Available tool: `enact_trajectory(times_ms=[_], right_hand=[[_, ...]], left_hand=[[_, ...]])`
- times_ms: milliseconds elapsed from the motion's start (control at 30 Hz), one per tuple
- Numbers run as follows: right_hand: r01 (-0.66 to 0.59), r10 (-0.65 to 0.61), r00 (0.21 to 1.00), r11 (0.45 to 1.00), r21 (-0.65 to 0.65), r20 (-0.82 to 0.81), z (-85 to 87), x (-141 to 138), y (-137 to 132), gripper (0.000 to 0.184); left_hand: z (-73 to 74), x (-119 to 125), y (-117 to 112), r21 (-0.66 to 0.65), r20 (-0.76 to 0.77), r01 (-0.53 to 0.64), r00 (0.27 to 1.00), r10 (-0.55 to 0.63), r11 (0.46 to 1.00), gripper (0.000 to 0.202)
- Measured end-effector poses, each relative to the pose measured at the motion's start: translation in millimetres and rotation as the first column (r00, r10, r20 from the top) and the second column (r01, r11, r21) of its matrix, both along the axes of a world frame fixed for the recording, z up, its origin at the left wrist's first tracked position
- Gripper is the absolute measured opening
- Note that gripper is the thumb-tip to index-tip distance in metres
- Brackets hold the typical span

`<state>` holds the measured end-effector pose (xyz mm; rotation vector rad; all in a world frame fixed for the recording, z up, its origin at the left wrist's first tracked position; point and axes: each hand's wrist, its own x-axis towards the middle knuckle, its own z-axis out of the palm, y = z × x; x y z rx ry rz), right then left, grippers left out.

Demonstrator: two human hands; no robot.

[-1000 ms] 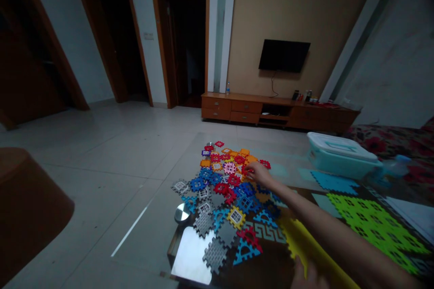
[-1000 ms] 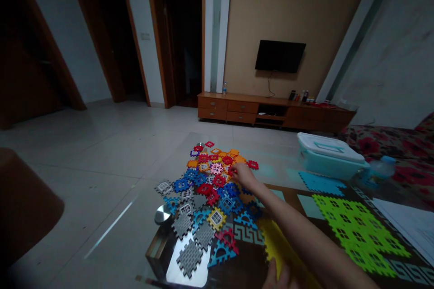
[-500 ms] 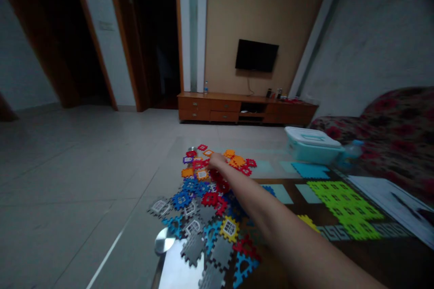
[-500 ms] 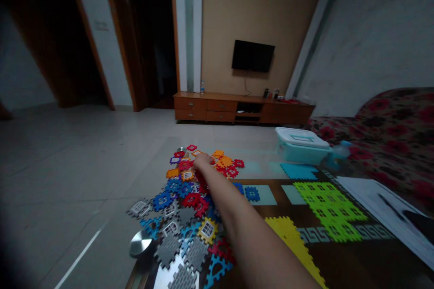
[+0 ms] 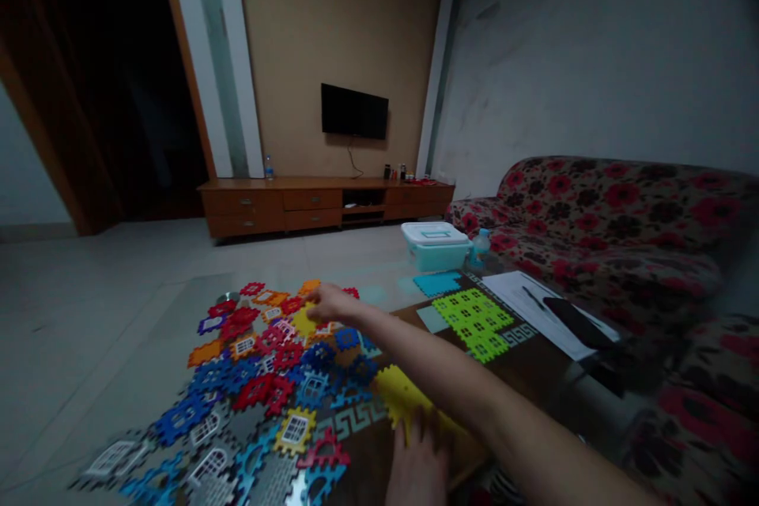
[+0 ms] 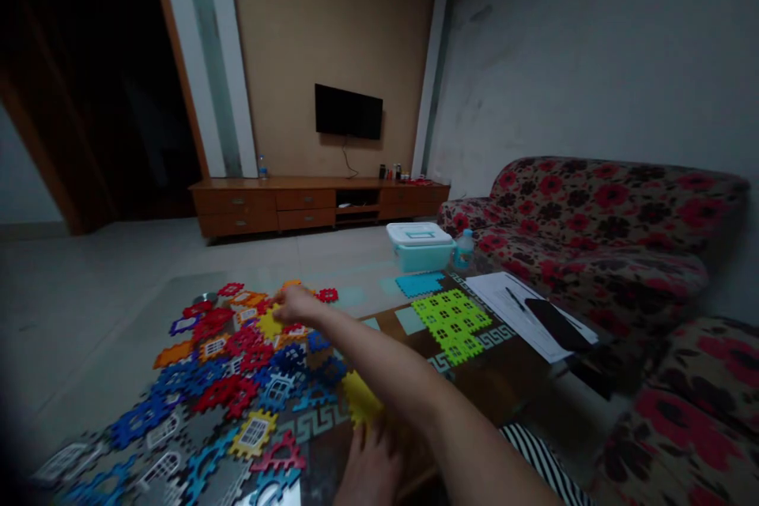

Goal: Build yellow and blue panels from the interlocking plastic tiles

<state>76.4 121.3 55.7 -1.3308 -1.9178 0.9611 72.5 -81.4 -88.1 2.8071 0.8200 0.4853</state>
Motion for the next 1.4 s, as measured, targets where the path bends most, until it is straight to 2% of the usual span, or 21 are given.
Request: enact_trajectory(times_ms=[67,133,200,267,333,433,533,667,767,833,967,1067,1200,1300,1400], right_hand=[[0.053,-0.051,0.998,0.994,-0.091,0.026,-6.8,45,-29,0.035],[0.099,-0.104,0.994,0.982,-0.16,-0.021,-18.0,95,-65,0.044],[0.188,-0.21,0.972,0.964,-0.189,-0.106,-35.2,141,-103,0.038],[0.263,-0.299,0.946,0.935,-0.238,-0.129,-58.3,174,-139,0.035],[0.306,-0.358,0.924,0.903,-0.301,-0.134,-84.3,190,-169,0.035],[0.29,-0.371,0.912,0.886,-0.361,-0.176,-116.1,185,-202,0.033],[0.265,-0.322,0.934,0.915,-0.305,-0.155,-127.1,167,-219,0.032],[0.302,-0.298,0.953,0.948,-0.098,0.054,-120.7,152,-227,0.029],[0.296,-0.287,0.936,0.955,-0.015,0.203,-117.8,153,-229,0.024],[0.267,-0.265,0.935,0.964,0.024,0.235,-117.6,156,-229,0.022],[0.166,-0.169,0.965,0.986,0.036,0.202,-114.0,158,-225,0.023],[0.127,-0.125,0.973,0.992,0.003,0.194,-108.7,158,-222,0.025],[0.139,-0.125,0.96,0.99,-0.04,0.251,-108.6,155,-223,0.019],[0.185,-0.172,0.939,0.983,-0.015,0.299,-113.4,154,-225,0.015],[0.193,-0.185,0.946,0.981,-0.003,0.264,-115.4,156,-227,0.013]], left_hand=[[6.0,5,11,-0.127,-0.104,-0.084,0.992,0.071,0.988,0.038],[18.0,8,16,-0.238,-0.172,-0.192,0.973,0.154,0.952,0.053],[31.8,5,20,-0.278,-0.215,-0.293,0.947,0.238,0.915,0.065],[41.4,-2,23,-0.311,-0.238,-0.34,0.932,0.273,0.888,0.076],[43.1,-13,29,-0.374,-0.236,-0.326,0.939,0.251,0.868,0.082],[33.8,-28,38,-0.451,-0.155,-0.259,0.965,0.21,0.854,0.079],[21.7,-37,44,-0.445,-0.07,-0.196,0.98,0.184,0.874,0.077],[14.6,-38,49,-0.395,-0.017,-0.155,0.987,0.161,0.906,0.076],[15.6,-37,53,-0.397,-0.039,-0.175,0.984,0.174,0.901,0.078],[18.5,-36,55,-0.403,-0.069,-0.185,0.983,0.172,0.896,0.079],[27.1,-36,57,-0.424,-0.124,-0.163,0.985,0.121,0.891,0.084],[31.2,-35,54,-0.426,-0.128,-0.156,0.985,0.112,0.891,0.078],[30.2,-31,49,-0.395,-0.118,-0.203,0.978,0.169,0.896,0.059],[29.3,-28,47,-0.39,-0.121,-0.231,0.972,0.199,0.891,0.057],[30.2,-27,47,-0.395,-0.114,-0.241,0.97,0.213,0.886,0.057]])
